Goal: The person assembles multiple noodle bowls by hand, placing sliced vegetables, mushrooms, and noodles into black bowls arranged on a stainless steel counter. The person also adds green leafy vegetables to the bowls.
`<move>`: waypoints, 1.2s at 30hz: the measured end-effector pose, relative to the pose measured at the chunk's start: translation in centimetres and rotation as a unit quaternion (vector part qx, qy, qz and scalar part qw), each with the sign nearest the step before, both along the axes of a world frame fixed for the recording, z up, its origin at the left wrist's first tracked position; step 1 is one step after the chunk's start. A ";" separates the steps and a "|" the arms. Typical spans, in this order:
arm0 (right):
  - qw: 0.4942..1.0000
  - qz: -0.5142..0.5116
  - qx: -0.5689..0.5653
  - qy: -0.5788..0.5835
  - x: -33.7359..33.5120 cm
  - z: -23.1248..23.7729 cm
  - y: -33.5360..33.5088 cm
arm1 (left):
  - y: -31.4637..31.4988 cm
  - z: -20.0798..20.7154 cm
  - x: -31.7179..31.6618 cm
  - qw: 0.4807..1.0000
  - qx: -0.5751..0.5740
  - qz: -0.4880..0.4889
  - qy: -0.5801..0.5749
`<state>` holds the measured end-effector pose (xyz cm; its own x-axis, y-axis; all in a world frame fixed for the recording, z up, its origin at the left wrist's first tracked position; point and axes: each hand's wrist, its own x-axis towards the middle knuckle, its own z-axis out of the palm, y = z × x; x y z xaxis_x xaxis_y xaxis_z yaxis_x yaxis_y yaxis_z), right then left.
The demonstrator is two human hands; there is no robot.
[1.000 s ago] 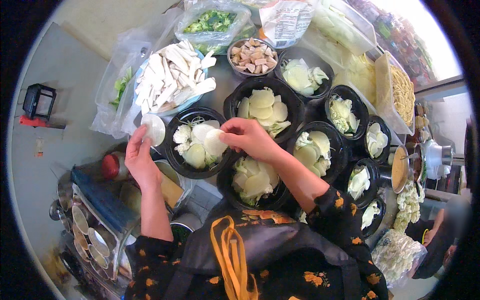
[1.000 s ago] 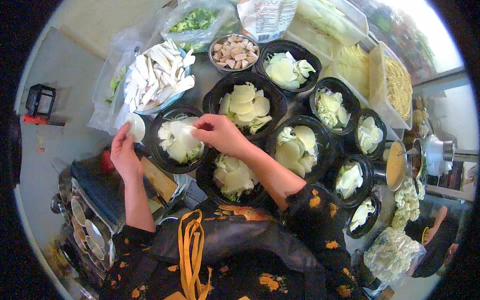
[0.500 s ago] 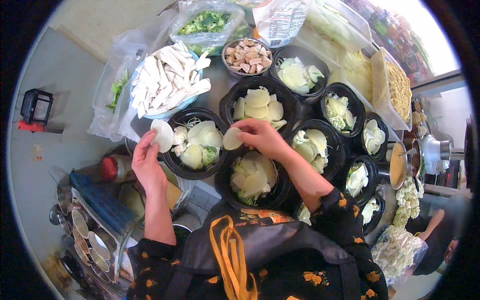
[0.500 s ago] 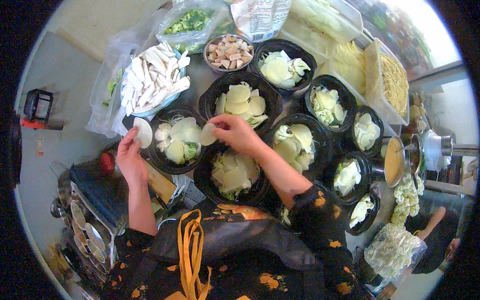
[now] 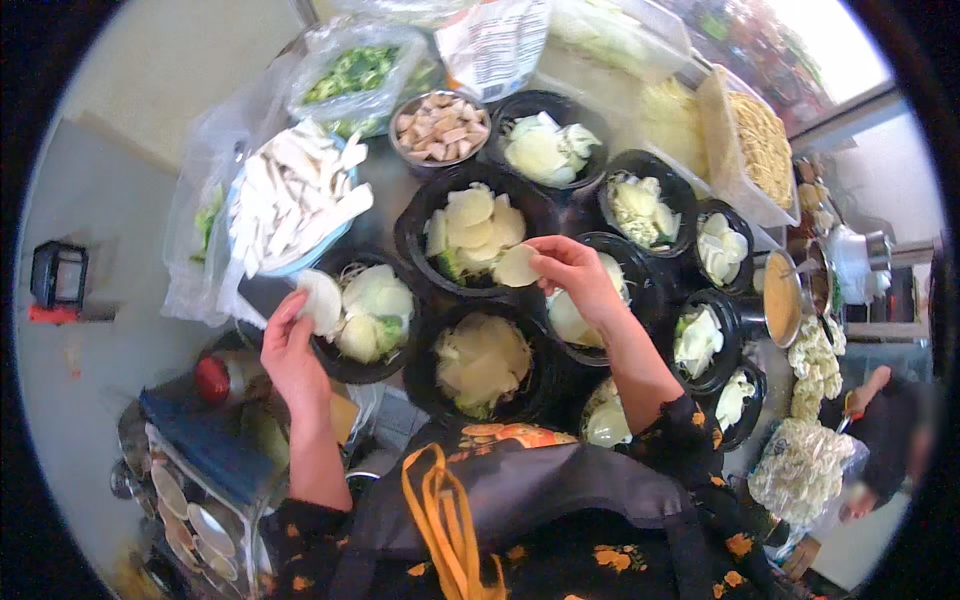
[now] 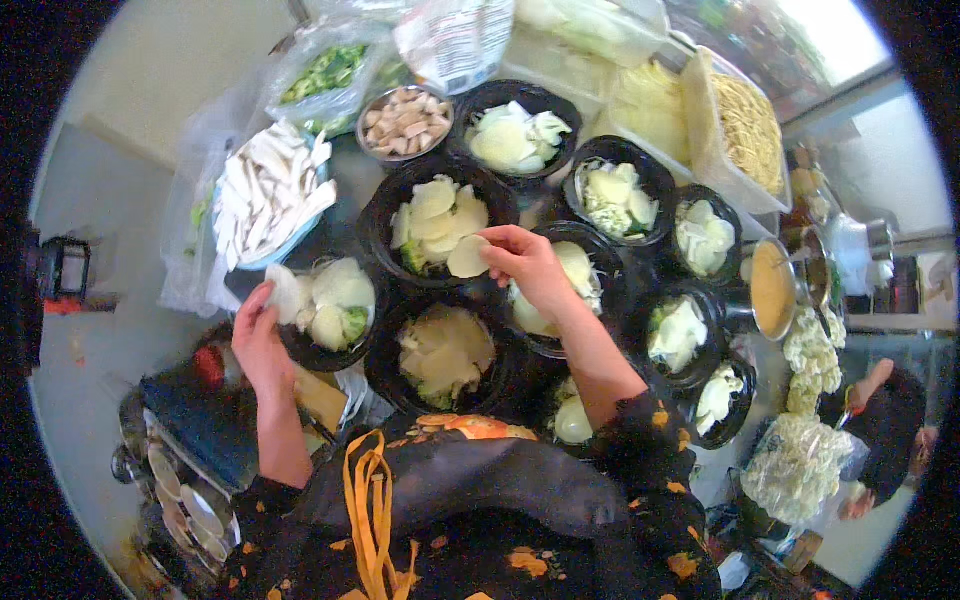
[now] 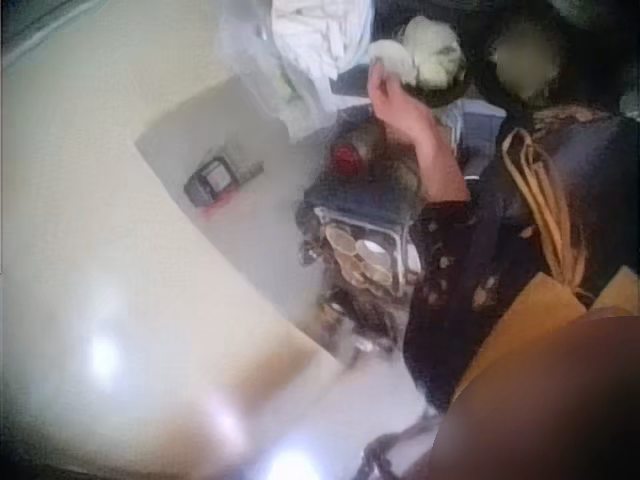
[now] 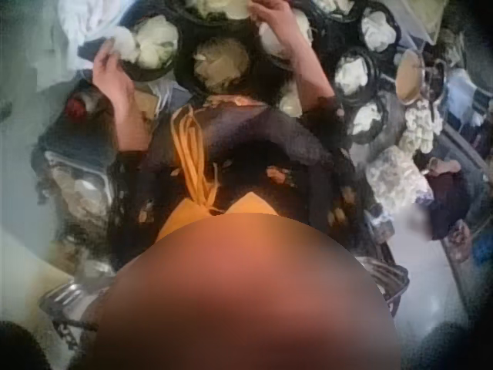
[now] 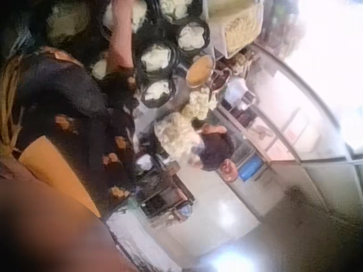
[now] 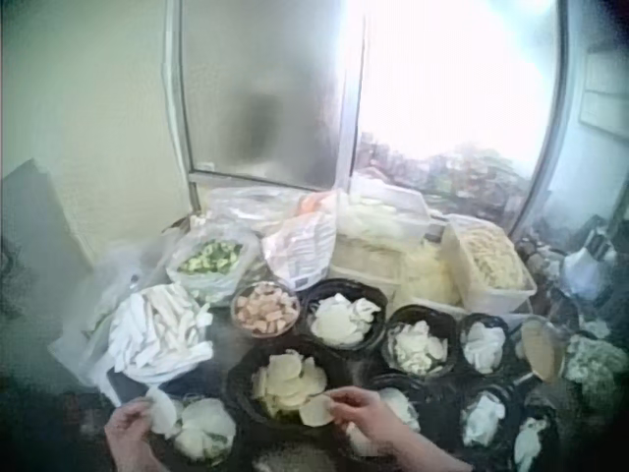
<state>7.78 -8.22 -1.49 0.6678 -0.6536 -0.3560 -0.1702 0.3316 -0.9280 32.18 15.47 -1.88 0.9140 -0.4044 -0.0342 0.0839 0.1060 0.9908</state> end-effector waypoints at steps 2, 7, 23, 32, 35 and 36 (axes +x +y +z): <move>1.000 -0.011 0.008 0.002 0.1 -0.1 -0.6 | 0.5 0.0 -0.2 1.000 -0.001 -0.005 0.004; 0.997 -0.065 -0.026 -0.017 0.8 0.9 -3.7 | 0.8 -0.5 -0.9 0.999 0.016 -0.011 0.026; 0.994 0.081 0.043 -0.064 2.2 -0.7 2.9 | -0.7 -0.2 -4.4 0.973 0.094 -0.198 -0.077; 0.988 0.153 0.003 0.003 -0.2 0.0 2.8 | -3.7 2.0 -9.7 0.935 0.045 -0.350 -0.038; 0.999 0.031 -0.013 -0.033 -2.2 0.5 -1.5 | -2.6 1.0 -8.2 0.937 0.069 -0.337 -0.056; 0.997 0.007 -0.020 -0.070 -3.4 0.5 -3.1 | -2.1 0.9 -7.9 0.940 0.079 -0.328 -0.050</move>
